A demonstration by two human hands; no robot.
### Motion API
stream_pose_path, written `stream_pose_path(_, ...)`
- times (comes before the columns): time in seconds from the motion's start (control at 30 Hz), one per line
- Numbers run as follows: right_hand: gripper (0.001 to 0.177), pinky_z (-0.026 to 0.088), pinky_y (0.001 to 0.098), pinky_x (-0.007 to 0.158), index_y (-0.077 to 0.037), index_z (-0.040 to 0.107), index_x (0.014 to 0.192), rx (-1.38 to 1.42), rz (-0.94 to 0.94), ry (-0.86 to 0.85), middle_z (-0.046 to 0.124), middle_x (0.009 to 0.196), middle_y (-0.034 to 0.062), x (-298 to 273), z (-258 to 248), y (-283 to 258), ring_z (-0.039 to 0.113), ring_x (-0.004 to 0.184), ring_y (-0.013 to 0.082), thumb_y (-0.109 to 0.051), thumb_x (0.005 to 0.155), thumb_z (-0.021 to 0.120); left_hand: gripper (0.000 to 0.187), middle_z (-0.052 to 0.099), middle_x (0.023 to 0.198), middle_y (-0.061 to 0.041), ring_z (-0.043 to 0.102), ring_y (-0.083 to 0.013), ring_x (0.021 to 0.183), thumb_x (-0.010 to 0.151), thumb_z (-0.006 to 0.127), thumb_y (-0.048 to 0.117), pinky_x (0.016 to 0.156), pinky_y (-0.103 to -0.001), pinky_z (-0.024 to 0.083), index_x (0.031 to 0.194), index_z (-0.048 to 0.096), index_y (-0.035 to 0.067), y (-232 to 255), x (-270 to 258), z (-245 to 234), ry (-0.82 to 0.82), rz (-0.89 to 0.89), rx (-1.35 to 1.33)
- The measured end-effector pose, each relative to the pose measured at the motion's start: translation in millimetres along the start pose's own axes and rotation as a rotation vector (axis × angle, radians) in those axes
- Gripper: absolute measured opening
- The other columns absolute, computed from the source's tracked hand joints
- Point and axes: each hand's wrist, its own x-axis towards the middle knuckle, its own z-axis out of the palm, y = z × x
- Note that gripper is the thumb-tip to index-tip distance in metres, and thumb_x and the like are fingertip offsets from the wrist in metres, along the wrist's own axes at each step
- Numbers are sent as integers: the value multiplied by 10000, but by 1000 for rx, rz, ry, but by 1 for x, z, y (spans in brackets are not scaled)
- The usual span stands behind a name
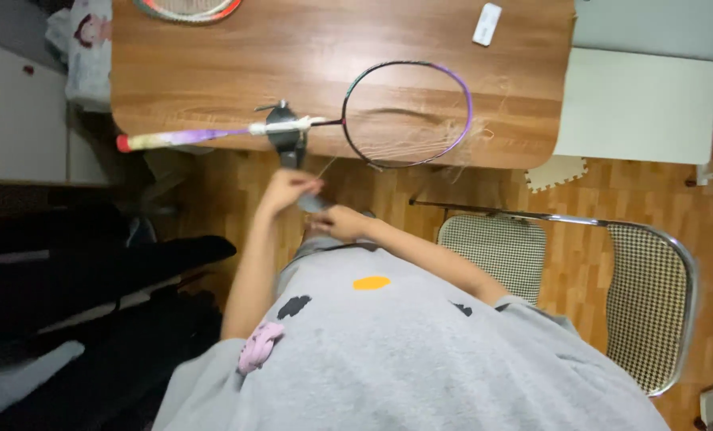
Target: String a badminton racket by weaving and pulling the string through the frame grommets.
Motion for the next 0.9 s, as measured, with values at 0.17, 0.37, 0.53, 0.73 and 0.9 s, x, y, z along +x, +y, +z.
stream_pose_path(0.17, 396, 413, 250, 507, -195, 577, 1329, 1111, 92, 653, 638, 912, 14, -1, -49, 0, 502, 582, 86, -190, 937, 635, 180, 802, 921, -85, 731, -126, 779, 846, 770, 98, 691, -274, 565, 1010, 802, 29, -126, -130, -48, 258, -332, -246)
stream_pose_path(0.37, 185, 432, 313, 582, -75, 647, 1037, 966, -68, 749, 581, 812, 14, 17, -12, 30, 504, 660, 135, -244, 1079, 585, 393, 738, 985, -234, 729, -362, 902, 776, 889, 308, 771, -445, 585, 938, 790, -36, -151, -191, -36, 642, -1095, 477)
stream_pose_path(0.53, 219, 500, 460, 706, -55, 691, 928, -153, -9, 48, 691, 839, 155, 17, 33, -3, 629, 718, 312, -269, 965, 659, 326, 791, 937, -149, 724, -261, 859, 969, 613, 248, 753, -421, 571, 1118, 768, 3, -86, -90, 39, 354, -276, 76)
stream_pose_path(0.73, 221, 545, 436, 781, -83, 734, 1009, 13, -121, -31, 756, 982, 149, 8, 29, 9, 707, 875, 308, -245, 929, 606, 210, 711, 873, -26, 605, -92, 737, 948, 640, 98, 642, -251, 497, 1090, 746, -14, 25, -80, 41, -9, -205, -417)
stream_pose_path(0.9, 463, 543, 324, 706, -70, 637, 1283, 288, 66, 624, 664, 1000, 87, -6, -45, 13, 631, 846, 199, -411, 977, 706, 241, 593, 781, 51, 468, -43, 563, 883, 539, -47, 479, -211, 337, 1058, 654, 73, -11, -155, -40, 621, -142, -730)
